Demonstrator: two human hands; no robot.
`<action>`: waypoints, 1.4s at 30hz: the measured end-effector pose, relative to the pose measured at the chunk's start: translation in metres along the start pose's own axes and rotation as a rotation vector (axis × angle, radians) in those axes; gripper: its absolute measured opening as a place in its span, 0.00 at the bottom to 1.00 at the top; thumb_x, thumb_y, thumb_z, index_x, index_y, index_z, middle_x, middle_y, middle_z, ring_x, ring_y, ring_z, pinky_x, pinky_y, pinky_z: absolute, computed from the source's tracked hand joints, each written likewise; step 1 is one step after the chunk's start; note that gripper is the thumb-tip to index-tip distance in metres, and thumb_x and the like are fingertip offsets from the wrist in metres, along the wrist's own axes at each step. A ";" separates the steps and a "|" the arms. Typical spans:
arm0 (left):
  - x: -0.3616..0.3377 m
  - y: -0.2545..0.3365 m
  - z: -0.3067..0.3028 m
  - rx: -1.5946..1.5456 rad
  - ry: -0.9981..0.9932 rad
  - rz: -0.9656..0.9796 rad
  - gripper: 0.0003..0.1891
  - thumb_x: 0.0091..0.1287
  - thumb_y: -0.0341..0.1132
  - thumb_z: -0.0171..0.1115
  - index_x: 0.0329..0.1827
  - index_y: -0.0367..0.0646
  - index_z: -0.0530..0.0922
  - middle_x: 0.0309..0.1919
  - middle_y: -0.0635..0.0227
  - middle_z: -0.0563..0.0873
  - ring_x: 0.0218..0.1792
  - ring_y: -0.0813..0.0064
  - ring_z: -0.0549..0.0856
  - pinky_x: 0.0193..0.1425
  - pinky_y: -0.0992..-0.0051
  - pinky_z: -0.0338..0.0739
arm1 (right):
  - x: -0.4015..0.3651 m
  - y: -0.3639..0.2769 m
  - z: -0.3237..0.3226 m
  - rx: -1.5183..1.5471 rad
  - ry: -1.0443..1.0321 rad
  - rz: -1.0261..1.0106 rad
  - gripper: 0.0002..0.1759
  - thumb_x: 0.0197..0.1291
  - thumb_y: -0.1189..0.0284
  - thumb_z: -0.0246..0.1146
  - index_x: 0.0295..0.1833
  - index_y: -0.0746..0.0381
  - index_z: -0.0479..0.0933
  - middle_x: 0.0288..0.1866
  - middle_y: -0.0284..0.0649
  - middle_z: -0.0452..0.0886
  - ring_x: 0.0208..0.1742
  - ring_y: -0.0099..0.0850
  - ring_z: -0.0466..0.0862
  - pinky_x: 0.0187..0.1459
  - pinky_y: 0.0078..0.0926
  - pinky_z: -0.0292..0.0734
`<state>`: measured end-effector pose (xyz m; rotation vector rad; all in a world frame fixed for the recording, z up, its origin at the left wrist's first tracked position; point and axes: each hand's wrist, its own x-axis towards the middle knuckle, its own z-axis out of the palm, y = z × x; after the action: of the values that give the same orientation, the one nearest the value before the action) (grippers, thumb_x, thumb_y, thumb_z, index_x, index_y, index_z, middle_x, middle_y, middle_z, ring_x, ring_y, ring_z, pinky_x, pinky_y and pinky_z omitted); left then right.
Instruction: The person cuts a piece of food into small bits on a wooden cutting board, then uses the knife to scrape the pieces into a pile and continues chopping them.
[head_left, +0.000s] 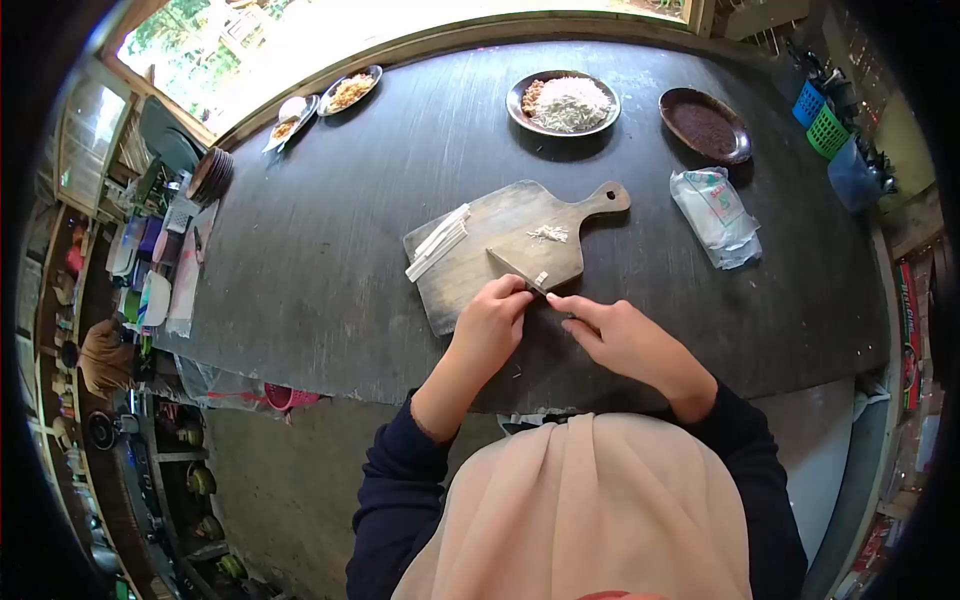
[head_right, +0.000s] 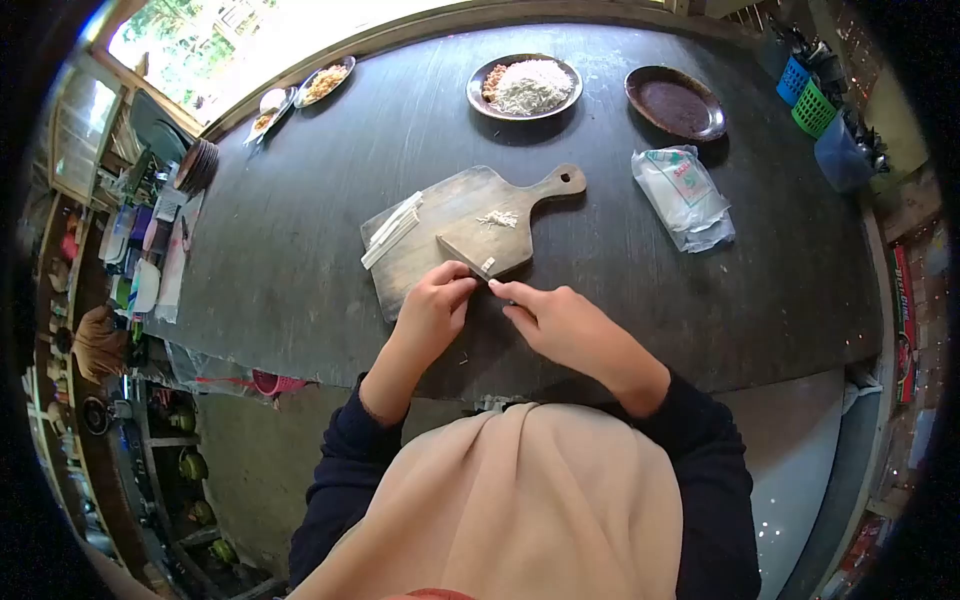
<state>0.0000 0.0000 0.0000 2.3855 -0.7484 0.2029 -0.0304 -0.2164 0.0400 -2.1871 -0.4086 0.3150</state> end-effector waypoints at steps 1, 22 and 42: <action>0.000 0.000 0.000 0.005 0.015 0.007 0.10 0.58 0.24 0.63 0.42 0.38 0.84 0.45 0.62 0.82 0.48 0.59 0.83 0.52 0.66 0.79 | 0.001 0.003 0.001 0.032 0.025 -0.029 0.20 0.67 0.69 0.60 0.64 0.54 0.76 0.31 0.58 0.81 0.32 0.52 0.85 0.37 0.40 0.79; -0.008 0.008 0.010 -0.038 0.028 0.001 0.09 0.57 0.23 0.62 0.41 0.37 0.83 0.44 0.61 0.82 0.47 0.58 0.83 0.53 0.66 0.79 | -0.007 0.010 0.007 0.038 0.002 0.012 0.20 0.68 0.70 0.60 0.65 0.54 0.75 0.28 0.54 0.79 0.24 0.42 0.80 0.34 0.33 0.77; -0.003 0.003 0.001 -0.044 0.035 0.006 0.09 0.57 0.23 0.61 0.40 0.36 0.83 0.45 0.59 0.83 0.48 0.58 0.83 0.53 0.65 0.79 | 0.011 0.005 0.006 0.056 -0.043 0.034 0.22 0.68 0.71 0.59 0.67 0.53 0.72 0.26 0.52 0.78 0.22 0.40 0.79 0.33 0.33 0.76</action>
<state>-0.0040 -0.0011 -0.0007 2.3324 -0.7360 0.2279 -0.0219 -0.2107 0.0321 -2.1372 -0.3818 0.3884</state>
